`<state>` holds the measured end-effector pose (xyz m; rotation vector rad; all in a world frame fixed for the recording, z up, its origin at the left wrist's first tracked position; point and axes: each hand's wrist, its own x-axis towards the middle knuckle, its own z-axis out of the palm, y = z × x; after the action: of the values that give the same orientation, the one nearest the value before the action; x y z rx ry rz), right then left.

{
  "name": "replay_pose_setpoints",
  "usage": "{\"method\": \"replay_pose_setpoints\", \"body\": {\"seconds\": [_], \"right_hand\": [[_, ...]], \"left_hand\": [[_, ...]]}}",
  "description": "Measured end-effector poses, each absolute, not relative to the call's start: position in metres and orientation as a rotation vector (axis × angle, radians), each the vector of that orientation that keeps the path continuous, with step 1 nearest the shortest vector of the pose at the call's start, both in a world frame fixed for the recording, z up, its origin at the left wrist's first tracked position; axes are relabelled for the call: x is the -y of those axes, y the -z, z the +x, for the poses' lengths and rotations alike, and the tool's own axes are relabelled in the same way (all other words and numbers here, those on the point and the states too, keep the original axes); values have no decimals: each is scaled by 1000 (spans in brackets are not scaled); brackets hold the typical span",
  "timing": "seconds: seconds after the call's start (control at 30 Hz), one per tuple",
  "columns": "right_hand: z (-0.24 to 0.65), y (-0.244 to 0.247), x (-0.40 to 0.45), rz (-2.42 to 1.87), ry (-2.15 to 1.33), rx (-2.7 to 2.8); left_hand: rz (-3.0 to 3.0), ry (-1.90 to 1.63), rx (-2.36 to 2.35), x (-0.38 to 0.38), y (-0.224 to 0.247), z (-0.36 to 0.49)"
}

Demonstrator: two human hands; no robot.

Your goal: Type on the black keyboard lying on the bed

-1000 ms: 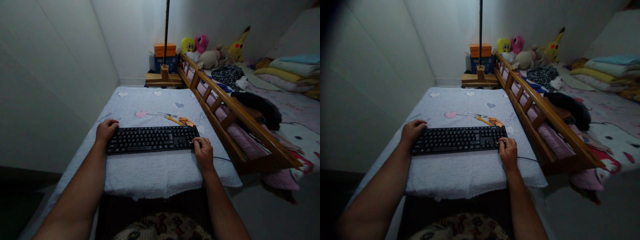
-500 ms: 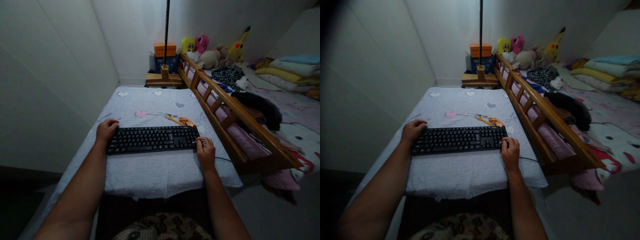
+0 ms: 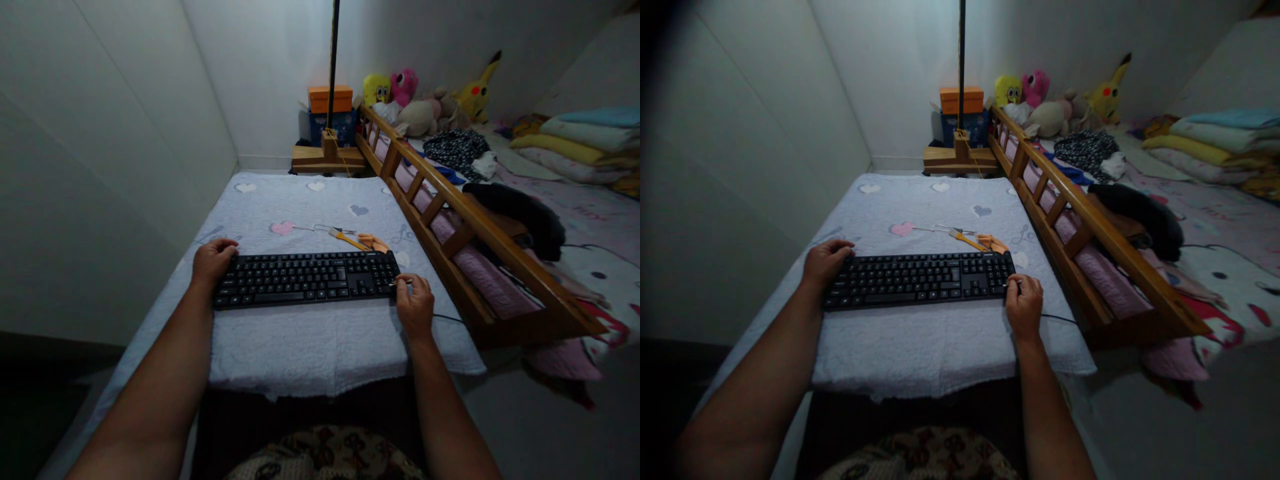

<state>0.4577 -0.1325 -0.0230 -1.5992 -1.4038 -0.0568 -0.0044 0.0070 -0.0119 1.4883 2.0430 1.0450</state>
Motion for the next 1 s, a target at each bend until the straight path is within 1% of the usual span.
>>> {"method": "replay_pose_setpoints", "body": {"seconds": [0.47, 0.73, 1.0], "right_hand": [[450, 17, 135, -1541, -58, 1482], [447, 13, 136, -1502, -124, 1530], [444, 11, 136, -1476, -156, 1550]], "left_hand": [[1488, -1046, -2061, -5, 8, -2], [1469, -1067, -2044, -7, 16, -7], [1437, -1071, -2048, -4, 10, -3]]}}
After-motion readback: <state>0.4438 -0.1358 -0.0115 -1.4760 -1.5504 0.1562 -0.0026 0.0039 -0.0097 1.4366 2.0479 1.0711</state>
